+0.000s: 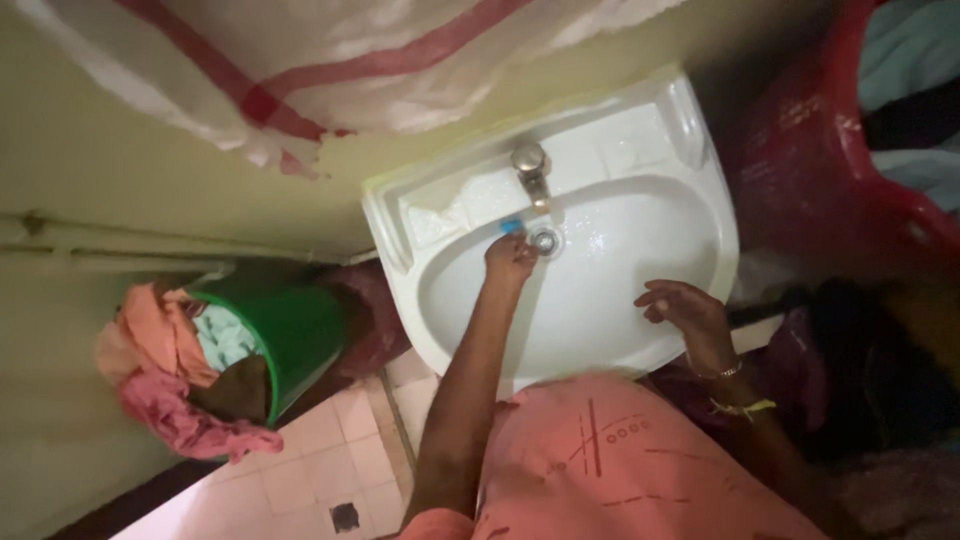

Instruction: The person cleans a sink basin using a blue sponge. They scrub the surface around the drain and tap, moving the sponge in circular and sweeping motions across the white porcelain.

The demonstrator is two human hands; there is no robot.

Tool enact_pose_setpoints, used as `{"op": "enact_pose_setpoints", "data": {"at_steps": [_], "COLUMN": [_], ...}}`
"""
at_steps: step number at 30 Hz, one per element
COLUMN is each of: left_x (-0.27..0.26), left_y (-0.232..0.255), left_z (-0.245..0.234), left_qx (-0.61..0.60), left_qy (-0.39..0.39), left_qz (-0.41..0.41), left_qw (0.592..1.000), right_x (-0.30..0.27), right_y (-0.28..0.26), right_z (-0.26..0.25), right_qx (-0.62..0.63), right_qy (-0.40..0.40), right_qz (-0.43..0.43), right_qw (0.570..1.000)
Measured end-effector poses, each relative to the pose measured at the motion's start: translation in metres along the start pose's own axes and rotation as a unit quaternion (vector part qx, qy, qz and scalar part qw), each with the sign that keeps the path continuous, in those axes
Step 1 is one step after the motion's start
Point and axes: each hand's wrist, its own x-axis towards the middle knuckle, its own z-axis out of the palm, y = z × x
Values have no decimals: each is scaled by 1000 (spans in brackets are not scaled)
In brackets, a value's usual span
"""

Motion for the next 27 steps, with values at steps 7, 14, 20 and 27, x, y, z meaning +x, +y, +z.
{"op": "enact_pose_setpoints", "data": {"at_steps": [7,14,20,27], "left_x": [-89,-96,-78,-104], "left_y": [78,89,62,100], "left_z": [-81,-92,-75,-86], "left_qx": [-160,-103,-63,-121], "left_qy": [-103,142,-74,-39], "left_qz": [26,112,74,39], "left_qw": [981,978,993,991], "right_x": [-14,-12,5,-3], "right_y": [8,12,5,2], "right_z": [0,5,5,11], "right_qx": [-4,-7,-9,-27], "right_qy": [56,26,-22,31], "right_qz": [45,31,-13,8], "right_qw": [997,999,1000,999]}}
